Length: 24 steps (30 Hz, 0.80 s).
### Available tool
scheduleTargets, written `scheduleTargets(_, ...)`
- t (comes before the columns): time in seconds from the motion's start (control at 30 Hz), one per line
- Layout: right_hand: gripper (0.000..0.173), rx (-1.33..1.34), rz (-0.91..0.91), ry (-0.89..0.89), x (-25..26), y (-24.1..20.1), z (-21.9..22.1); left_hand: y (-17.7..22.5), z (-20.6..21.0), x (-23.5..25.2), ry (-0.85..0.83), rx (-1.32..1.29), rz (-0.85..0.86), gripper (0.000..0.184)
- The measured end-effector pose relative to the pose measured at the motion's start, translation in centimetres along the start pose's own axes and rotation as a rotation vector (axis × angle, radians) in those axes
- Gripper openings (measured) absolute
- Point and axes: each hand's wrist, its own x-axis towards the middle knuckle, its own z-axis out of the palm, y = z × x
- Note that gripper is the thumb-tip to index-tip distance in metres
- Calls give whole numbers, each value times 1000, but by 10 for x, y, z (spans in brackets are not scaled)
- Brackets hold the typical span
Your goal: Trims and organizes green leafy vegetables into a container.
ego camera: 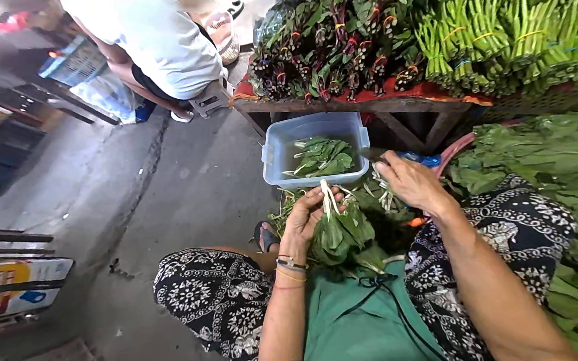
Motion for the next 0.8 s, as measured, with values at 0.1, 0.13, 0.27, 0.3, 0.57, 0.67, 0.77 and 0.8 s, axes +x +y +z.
scheduleTargets(0.1,30,208,-98,-67,5,-4,16,-2,5,-3,-46,169,99,28)
scheduleTargets(0.13,31,247,-116,-91,5,-6,22,-3,7,-5,-46,211,138,29)
scheduleTargets(0.27,55,221,-233,-176,0,-13,30,-5,14,-11,-25,433,337,27)
scheduleTargets(0.3,60,221,-264,-186,-1,-13,32,-5,15,-13,-27,496,384,27)
scheduleTargets(0.57,57,263,-323,-155,-3,-13,35,-2,30,-20,-38,815,583,27)
scheduleTargets(0.67,50,308,-316,-155,-2,-12,34,2,32,-20,-60,883,583,30)
scheduleTargets(0.77,39,492,-236,-241,-1,-12,31,19,30,-22,-244,1003,453,29)
scheduleTargets(0.8,37,567,-203,-279,-2,-12,29,25,30,-22,-295,1012,393,27)
